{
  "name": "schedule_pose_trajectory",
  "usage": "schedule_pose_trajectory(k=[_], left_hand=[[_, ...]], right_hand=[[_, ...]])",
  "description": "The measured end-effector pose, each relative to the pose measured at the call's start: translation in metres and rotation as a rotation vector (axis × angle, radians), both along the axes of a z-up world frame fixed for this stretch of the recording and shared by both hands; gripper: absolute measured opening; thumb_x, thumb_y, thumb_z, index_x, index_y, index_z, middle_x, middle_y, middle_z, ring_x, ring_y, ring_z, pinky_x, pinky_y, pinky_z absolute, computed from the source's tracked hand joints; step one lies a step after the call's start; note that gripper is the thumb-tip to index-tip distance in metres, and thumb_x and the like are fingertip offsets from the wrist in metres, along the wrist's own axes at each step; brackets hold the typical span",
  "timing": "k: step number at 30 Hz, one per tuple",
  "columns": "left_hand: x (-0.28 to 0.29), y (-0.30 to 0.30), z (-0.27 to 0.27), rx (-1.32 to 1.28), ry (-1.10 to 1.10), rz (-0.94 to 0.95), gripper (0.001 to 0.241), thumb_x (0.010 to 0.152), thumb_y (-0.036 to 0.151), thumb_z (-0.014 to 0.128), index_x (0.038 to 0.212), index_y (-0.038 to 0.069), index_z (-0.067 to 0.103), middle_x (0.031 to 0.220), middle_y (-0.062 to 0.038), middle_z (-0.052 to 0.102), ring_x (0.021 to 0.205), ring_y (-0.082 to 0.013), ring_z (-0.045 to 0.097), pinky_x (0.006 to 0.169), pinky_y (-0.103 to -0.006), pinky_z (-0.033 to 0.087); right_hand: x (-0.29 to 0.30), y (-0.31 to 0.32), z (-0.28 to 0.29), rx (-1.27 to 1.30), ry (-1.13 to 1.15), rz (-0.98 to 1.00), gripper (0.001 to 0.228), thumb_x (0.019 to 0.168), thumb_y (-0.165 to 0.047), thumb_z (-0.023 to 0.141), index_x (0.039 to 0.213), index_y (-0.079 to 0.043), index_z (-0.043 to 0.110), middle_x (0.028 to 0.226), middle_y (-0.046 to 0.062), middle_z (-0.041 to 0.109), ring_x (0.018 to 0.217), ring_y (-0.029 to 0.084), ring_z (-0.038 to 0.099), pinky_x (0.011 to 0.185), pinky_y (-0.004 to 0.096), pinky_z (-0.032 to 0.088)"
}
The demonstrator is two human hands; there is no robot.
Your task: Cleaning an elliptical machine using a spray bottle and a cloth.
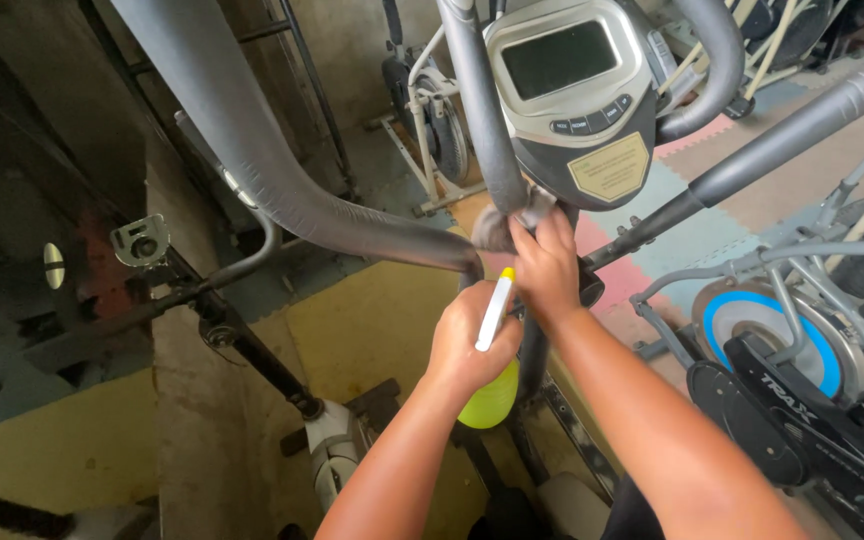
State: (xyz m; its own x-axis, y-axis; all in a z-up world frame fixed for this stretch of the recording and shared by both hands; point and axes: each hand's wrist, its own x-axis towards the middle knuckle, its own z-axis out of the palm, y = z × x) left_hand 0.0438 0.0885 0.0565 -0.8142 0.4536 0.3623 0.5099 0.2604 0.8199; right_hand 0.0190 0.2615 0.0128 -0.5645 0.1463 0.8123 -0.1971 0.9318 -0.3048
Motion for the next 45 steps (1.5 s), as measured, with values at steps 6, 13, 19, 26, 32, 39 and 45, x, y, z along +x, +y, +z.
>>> schedule_pose_trajectory(k=[6, 13, 19, 26, 32, 39, 45], left_hand=[[-0.006, 0.002, -0.002, 0.057, 0.005, -0.032, 0.018, 0.075, 0.012, 0.064, 0.092, 0.006, 0.066, 0.089, -0.019, 0.067, 0.084, -0.0417, 0.066, 0.073, -0.0454, 0.055], [-0.006, 0.008, -0.002, 0.092, -0.03, -0.019, 0.025, 0.075, 0.013, 0.064, 0.099, 0.007, 0.067, 0.092, -0.017, 0.068, 0.085, -0.0399, 0.068, 0.075, -0.0444, 0.055], [-0.012, 0.024, -0.004, 0.037, -0.086, -0.026, 0.016, 0.076, 0.015, 0.064, 0.09, 0.006, 0.064, 0.088, -0.016, 0.067, 0.083, -0.039, 0.066, 0.073, -0.0443, 0.054], [-0.027, 0.042, -0.004, -0.056, -0.067, -0.054, 0.015, 0.083, 0.018, 0.06, 0.089, 0.006, 0.067, 0.087, -0.02, 0.07, 0.086, -0.0411, 0.069, 0.076, -0.0471, 0.055], [-0.032, 0.067, -0.012, 0.009, -0.031, 0.036, 0.022, 0.092, 0.024, 0.059, 0.091, 0.003, 0.066, 0.085, -0.025, 0.07, 0.086, -0.0472, 0.068, 0.073, -0.0527, 0.054], [-0.023, 0.061, -0.001, 0.086, -0.088, 0.033, 0.024, 0.096, 0.024, 0.064, 0.087, 0.002, 0.061, 0.078, -0.023, 0.066, 0.079, -0.045, 0.068, 0.067, -0.0509, 0.053], [-0.005, 0.039, -0.008, 0.185, 0.056, -0.027, 0.017, 0.092, 0.02, 0.07, 0.093, 0.004, 0.062, 0.084, -0.018, 0.064, 0.082, -0.0414, 0.064, 0.072, -0.0478, 0.05]], right_hand=[[-0.007, 0.015, -0.036, 0.367, -0.133, -0.128, 0.045, 0.086, -0.014, 0.066, 0.13, -0.007, 0.066, 0.134, 0.013, 0.059, 0.134, 0.036, 0.05, 0.114, 0.054, 0.04], [-0.004, 0.019, -0.02, 0.268, -0.209, -0.127, 0.043, 0.086, -0.012, 0.062, 0.128, -0.011, 0.068, 0.133, 0.008, 0.061, 0.12, 0.031, 0.054, 0.1, 0.048, 0.045], [-0.01, 0.013, -0.009, 0.31, -0.341, -0.141, 0.043, 0.09, -0.019, 0.06, 0.132, -0.013, 0.065, 0.133, 0.012, 0.057, 0.117, 0.034, 0.054, 0.096, 0.05, 0.044], [0.023, 0.021, -0.071, -0.214, -0.34, 0.043, 0.034, 0.102, -0.029, 0.058, 0.127, -0.005, 0.063, 0.129, 0.02, 0.056, 0.118, 0.039, 0.052, 0.095, 0.044, 0.045], [0.04, 0.02, -0.058, -0.245, -0.063, 0.104, 0.025, 0.11, -0.024, 0.055, 0.128, -0.008, 0.064, 0.118, 0.013, 0.062, 0.104, 0.026, 0.058, 0.092, 0.034, 0.046], [0.008, 0.042, -0.053, 0.159, -0.162, -0.041, 0.035, 0.093, -0.014, 0.062, 0.127, -0.01, 0.063, 0.128, 0.013, 0.061, 0.118, 0.033, 0.056, 0.101, 0.045, 0.045], [-0.012, 0.016, 0.017, 0.311, -0.139, -0.073, 0.055, 0.082, -0.016, 0.062, 0.137, -0.015, 0.064, 0.126, 0.009, 0.057, 0.117, 0.034, 0.055, 0.101, 0.05, 0.044]])
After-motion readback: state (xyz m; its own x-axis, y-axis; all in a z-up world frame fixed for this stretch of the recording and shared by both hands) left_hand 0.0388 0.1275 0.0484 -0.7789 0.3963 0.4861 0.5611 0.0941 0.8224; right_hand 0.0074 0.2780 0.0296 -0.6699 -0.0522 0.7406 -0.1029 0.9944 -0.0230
